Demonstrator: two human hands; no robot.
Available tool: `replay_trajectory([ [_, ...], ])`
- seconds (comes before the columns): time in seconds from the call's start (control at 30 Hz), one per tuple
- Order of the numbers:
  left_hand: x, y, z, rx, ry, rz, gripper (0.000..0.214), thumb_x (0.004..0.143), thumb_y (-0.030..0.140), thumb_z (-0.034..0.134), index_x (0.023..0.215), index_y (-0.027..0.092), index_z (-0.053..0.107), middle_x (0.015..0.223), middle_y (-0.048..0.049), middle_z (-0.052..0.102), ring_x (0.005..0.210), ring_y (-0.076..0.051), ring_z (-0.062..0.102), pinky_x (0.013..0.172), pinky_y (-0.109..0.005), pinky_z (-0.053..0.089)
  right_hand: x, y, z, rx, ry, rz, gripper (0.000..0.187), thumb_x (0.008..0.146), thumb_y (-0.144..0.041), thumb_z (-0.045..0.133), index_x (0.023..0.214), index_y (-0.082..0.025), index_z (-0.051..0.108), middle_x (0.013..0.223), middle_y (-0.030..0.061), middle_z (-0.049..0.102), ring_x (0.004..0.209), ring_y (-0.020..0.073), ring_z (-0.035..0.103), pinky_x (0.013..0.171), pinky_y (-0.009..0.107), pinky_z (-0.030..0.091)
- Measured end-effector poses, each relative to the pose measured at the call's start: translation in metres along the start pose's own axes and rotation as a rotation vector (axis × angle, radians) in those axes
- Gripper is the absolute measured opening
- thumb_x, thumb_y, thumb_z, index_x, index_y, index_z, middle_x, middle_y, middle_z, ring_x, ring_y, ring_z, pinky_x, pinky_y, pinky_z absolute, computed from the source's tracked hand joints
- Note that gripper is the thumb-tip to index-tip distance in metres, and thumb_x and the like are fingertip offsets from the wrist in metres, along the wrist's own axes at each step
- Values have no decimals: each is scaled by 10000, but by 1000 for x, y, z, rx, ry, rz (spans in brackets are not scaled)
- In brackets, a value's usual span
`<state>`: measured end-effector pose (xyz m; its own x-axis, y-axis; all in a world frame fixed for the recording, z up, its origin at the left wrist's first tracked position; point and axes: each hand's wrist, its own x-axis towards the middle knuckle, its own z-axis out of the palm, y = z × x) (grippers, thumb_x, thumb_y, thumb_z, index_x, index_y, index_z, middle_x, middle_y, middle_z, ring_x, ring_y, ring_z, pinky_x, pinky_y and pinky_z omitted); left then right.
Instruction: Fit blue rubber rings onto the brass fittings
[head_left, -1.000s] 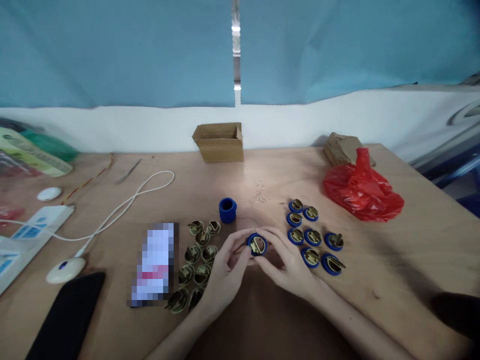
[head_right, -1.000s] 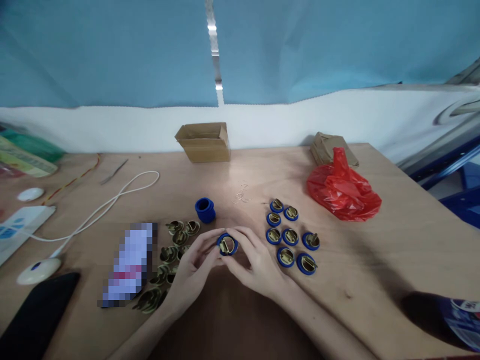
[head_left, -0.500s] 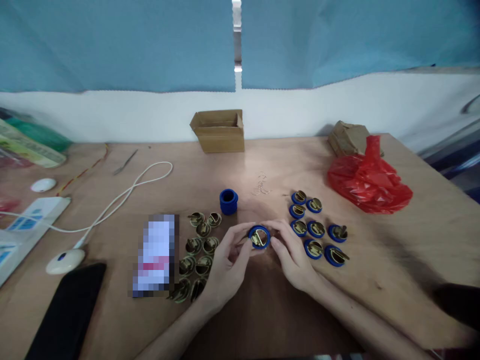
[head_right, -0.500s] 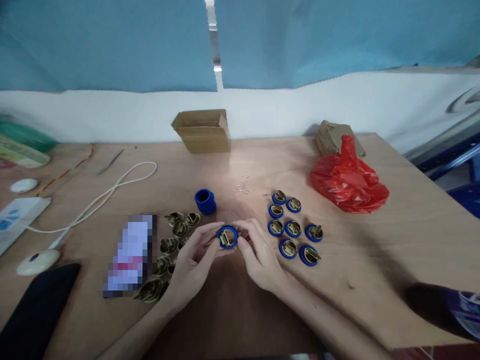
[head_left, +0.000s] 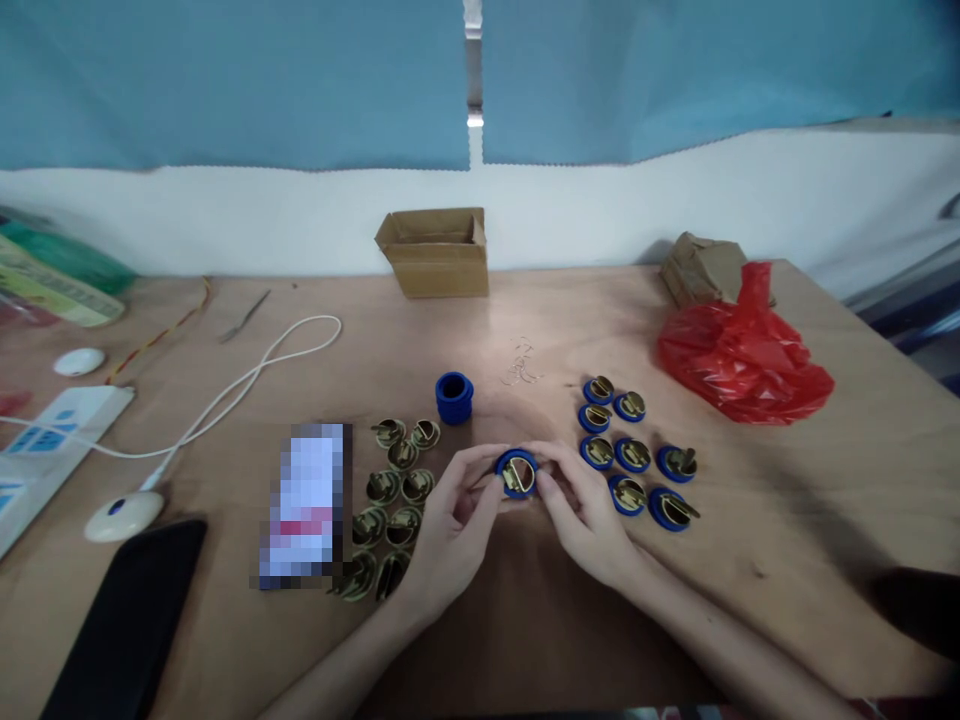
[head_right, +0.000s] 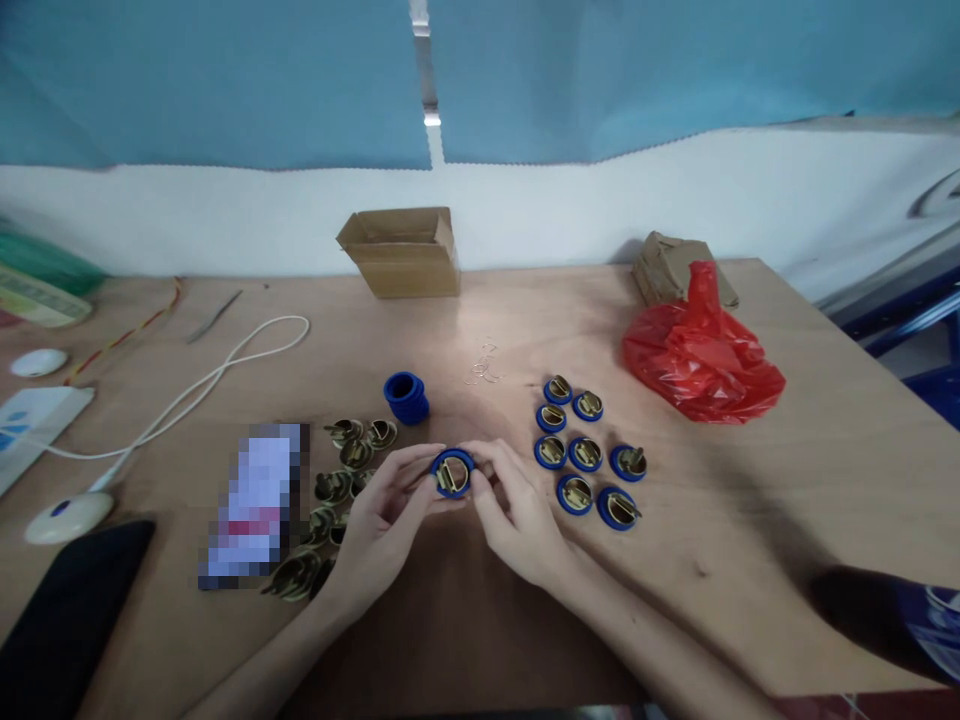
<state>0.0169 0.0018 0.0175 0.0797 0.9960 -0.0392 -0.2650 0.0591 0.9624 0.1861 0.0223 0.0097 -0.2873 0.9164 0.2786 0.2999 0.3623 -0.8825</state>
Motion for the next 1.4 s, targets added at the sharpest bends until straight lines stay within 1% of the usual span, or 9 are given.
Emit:
replay_trajectory([
  [0.1,0,0,-1,5,17,7,209,952,256,608,1155,208,627,1231,-86,709,1150,-241,699,860,-335,661,-1,1,2,9,41,26,312,998,-209,486,1298,-282,532,1045,39,609,904,185,611,797,322,517],
  [0.23,3,-1,-2,14,61,11,215,949,273,611,1155,211,610,1216,-85,711,1156,-239,694,866,-342,657,-3,2,5,45,115,73,259,958,-223,550,1210,-268,509,890,-6,532,762,155,548,694,286,484],
  [0.37,5,-2,-2,48,74,7,225,960,293,596,1171,216,593,1259,-93,683,1217,-246,658,927,-361,631,-1,1,5,141,7,204,48,974,-281,539,996,-243,523,737,-44,476,636,130,490,577,249,423],
  [0.53,2,-2,-3,170,85,32,279,975,285,582,1250,245,553,1335,-80,639,1292,-216,603,1072,-348,535,-1,-4,6,192,-80,332,150,1010,-364,494,970,-229,545,727,-30,534,641,137,536,577,252,433],
  [0.7,1,-3,-4,167,26,-52,352,979,292,569,1327,246,539,1375,-83,632,1310,-226,590,1096,-367,514,-3,1,9,225,-36,327,144,1007,-363,504,972,-231,551,771,-17,561,687,143,568,626,257,471],
  [0.83,1,-6,-6,166,-40,-123,340,964,286,599,1298,222,586,1318,-79,679,1249,-233,635,1094,-376,510,-3,6,8,224,34,308,147,1001,-371,507,972,-230,538,736,-28,531,637,134,542,579,244,454],
  [1.03,1,-5,-5,217,-109,-175,330,983,298,552,1297,210,607,1280,-80,707,1152,-240,685,1009,-383,552,-1,4,4,168,76,286,150,990,-367,518,976,-223,555,658,-55,441,558,115,445,500,229,365],
  [1.23,3,2,-1,180,-88,-152,279,975,325,556,1197,195,663,1092,-69,776,992,-228,743,906,-352,592,3,3,3,225,90,309,197,986,-404,509,965,-217,568,652,-51,430,545,117,423,492,235,369],
  [1.4,3,1,-2,156,-50,-149,252,962,335,581,1131,171,672,982,-67,791,881,-215,759,778,-298,599,5,2,0,237,-53,295,175,995,-343,491,949,-209,593,713,-30,519,606,123,489,553,236,411],
])
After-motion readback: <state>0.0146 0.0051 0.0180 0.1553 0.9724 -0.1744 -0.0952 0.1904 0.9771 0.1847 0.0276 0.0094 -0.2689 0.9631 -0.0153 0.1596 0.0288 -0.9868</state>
